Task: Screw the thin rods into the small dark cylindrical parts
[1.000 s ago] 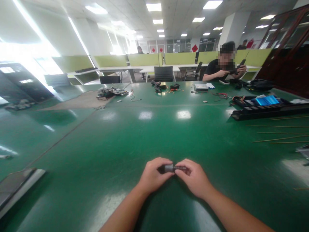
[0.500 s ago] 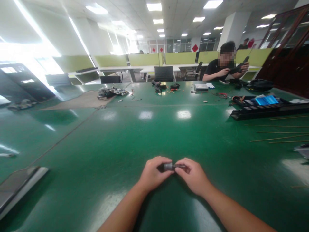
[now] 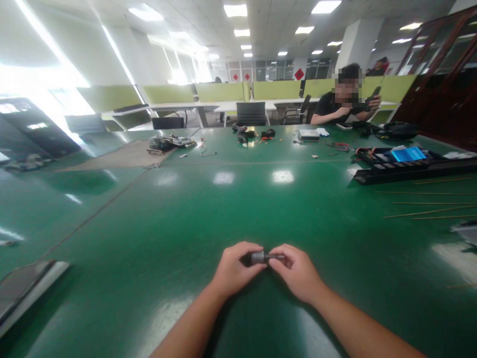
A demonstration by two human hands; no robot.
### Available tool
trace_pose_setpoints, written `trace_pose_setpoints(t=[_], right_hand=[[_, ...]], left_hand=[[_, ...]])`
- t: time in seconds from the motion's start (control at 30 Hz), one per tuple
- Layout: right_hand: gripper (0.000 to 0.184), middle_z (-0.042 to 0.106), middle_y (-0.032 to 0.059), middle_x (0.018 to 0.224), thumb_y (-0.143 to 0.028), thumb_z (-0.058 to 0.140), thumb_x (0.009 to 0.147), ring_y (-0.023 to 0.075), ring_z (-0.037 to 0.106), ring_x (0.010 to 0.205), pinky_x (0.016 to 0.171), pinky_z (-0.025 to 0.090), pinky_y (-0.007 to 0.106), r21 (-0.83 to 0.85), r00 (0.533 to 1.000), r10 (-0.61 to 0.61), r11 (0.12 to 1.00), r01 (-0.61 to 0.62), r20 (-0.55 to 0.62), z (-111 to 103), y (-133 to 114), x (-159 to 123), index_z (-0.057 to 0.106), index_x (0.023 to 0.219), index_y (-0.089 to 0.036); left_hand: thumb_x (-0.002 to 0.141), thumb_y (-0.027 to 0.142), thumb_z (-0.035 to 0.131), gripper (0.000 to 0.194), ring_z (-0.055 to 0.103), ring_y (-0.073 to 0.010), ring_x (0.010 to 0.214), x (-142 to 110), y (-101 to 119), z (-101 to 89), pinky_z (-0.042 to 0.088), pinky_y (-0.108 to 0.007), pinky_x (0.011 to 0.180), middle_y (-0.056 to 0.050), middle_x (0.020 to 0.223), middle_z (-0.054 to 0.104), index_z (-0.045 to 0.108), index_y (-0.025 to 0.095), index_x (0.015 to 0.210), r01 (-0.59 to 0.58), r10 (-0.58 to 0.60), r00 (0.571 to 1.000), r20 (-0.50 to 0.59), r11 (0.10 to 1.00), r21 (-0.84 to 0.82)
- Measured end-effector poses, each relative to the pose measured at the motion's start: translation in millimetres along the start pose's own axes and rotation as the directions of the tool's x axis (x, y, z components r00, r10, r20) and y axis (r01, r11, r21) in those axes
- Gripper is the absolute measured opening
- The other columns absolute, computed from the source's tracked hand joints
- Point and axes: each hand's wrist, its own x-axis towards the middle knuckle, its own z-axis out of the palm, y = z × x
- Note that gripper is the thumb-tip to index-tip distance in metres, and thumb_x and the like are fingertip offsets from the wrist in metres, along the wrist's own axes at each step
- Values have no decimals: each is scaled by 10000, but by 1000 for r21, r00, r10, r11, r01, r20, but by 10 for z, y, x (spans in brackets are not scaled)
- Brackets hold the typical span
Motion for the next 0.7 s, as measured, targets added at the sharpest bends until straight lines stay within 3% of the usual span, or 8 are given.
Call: trace_pose_setpoints(t=[0.7], right_hand=[[151,682,29,810,-282,601,866,170,604,729,674,453,261,45,999,48,998,-48,13,0,-7,-12,697,908,-172]], left_hand=[[741,288,777,246,705,-203,867,-6,21,-18,554,-326,812,-56,945,752,718,207,965,24,-24,999,-24,1000,7]])
